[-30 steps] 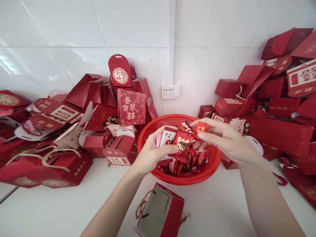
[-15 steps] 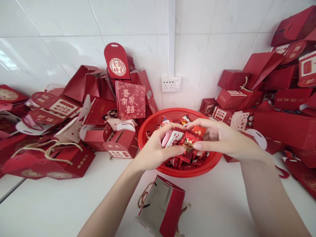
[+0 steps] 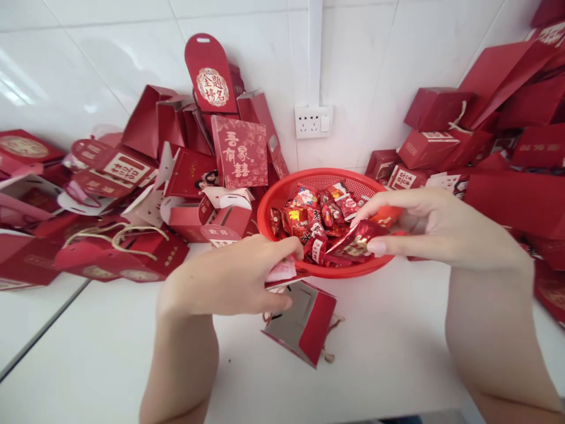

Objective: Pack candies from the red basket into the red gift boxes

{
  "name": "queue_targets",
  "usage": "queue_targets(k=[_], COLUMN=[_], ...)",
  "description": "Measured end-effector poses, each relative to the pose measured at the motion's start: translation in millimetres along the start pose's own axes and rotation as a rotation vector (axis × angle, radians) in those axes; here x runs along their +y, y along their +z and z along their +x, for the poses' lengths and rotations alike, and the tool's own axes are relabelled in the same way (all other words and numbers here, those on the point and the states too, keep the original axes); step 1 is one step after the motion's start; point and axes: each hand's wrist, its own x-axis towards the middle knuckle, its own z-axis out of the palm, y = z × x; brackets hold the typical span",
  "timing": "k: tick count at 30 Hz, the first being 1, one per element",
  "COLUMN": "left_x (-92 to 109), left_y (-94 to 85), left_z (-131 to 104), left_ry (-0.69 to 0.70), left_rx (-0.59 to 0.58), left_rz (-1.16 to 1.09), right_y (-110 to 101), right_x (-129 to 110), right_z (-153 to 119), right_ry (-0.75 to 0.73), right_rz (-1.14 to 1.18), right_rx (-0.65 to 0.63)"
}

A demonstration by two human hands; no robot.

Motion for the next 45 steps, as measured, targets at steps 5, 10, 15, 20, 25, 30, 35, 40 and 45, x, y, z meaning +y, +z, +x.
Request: queue_targets(k=[5,10,15,20,25,30,35,40,45], left_x=[13.8,29.4,32.9,25.7,16.9,13.7,14.9,14.7,12.1], left_y=[13.4,22.4,23.9,22.2,20.6,20.2,21.0,21.0,21.0], left_z=[14.5,27.7,31.7,36.4,42.9,45.6,44.4,44.9,49.6], left_ry=[0.127,0.295,0.348,0.376,0.339,0.371,0.352,0.376,0.413], left_rx=[0.041,0.073,0.116,0.153,0.211,0.224,0.244,0.244,0.247], left_rz=[0.038,-0.064,-0.073,-0.136,-0.124,-0.110,-0.102,-0.174,-0.273], right_y=[0.0,-2.2,7.8,21.6,39.0,44.5,30.5,27.9,34.7], right_x=[-10.2,-17.5,-18.9,-13.4,-3.6,6.8,8.4,2.0,-0.9], right_z=[-20.0,-33.8,-27.7,-25.1,-25.0,-17.4,-10.8,-11.6,-11.8], right_ry=[-0.039,-0.094,-0.151,-0.283,-0.357,-0.254,-0.181,-0.153,-0.280], right_rz=[-0.099,-0.211,-0.289,-0.388,-0.566,-0.845,-0.807,-0.699,-0.536], right_rx=[0.039,-0.061,-0.277,-0.357,-0.458,-0.523,-0.541,-0.473,-0.463])
